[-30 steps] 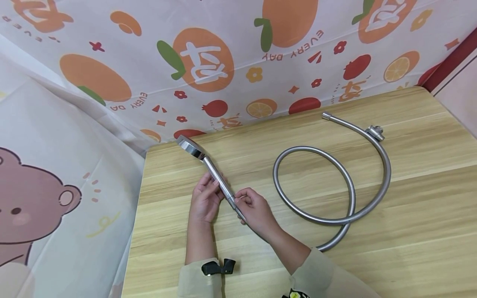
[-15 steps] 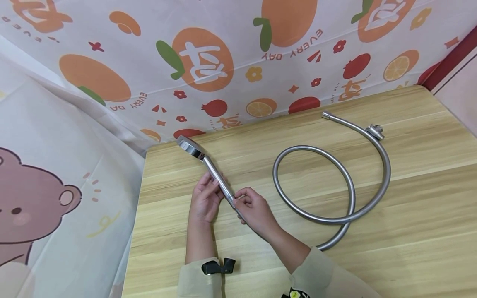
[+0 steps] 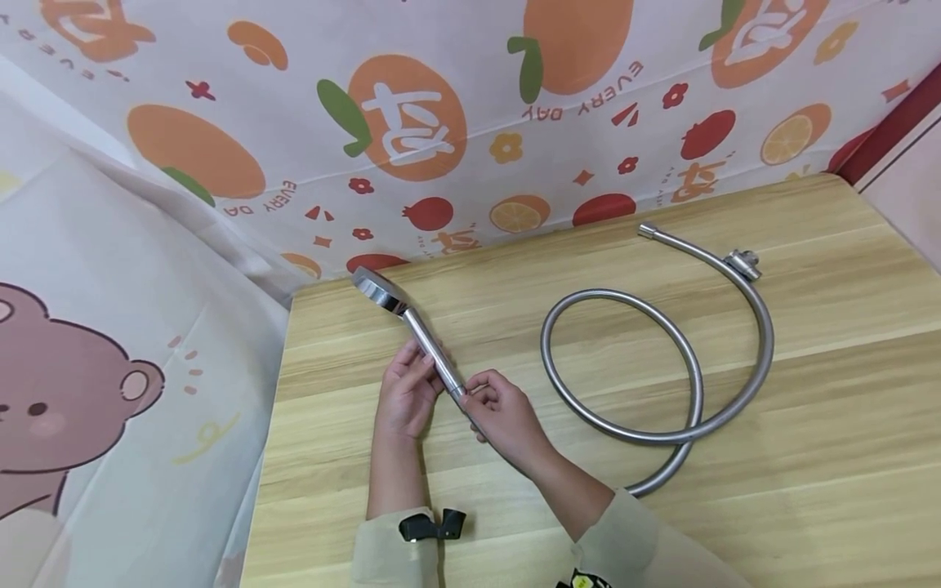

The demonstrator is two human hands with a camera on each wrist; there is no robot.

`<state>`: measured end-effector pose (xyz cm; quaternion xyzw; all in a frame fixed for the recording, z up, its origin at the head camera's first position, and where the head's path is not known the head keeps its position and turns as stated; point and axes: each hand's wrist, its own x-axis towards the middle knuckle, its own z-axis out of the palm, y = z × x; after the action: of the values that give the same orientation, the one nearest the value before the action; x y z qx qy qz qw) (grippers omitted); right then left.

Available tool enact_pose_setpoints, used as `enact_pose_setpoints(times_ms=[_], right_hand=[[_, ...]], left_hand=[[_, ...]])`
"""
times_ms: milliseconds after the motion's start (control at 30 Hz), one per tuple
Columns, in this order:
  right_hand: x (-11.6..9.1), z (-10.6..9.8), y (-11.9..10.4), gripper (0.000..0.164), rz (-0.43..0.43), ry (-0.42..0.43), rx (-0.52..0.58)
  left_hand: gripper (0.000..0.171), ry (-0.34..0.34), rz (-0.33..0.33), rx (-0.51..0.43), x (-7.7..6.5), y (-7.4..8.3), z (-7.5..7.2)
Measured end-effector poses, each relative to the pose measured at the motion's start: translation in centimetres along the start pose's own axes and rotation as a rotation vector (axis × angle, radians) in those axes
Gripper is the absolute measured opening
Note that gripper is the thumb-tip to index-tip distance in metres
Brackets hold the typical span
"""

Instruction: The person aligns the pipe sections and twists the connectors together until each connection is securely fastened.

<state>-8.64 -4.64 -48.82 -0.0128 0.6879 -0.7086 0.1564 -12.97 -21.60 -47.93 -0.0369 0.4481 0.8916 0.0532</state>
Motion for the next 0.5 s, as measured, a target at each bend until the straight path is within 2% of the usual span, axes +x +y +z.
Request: enact_pose_setpoints(times_ms=[167, 500], right_hand=[[-0.05, -0.06, 0.22, 0.026, -0.021, -0.014, 0.004], [-0.25, -0.21, 0.00, 0.031, -0.032, -0.022, 0.006]], left_hand=[[0.036, 0.000, 0.001, 0.030, -0.07, -0.10, -0.15], [0.042, -0.002, 0.000, 0.047, 0.02, -0.15, -0.09]])
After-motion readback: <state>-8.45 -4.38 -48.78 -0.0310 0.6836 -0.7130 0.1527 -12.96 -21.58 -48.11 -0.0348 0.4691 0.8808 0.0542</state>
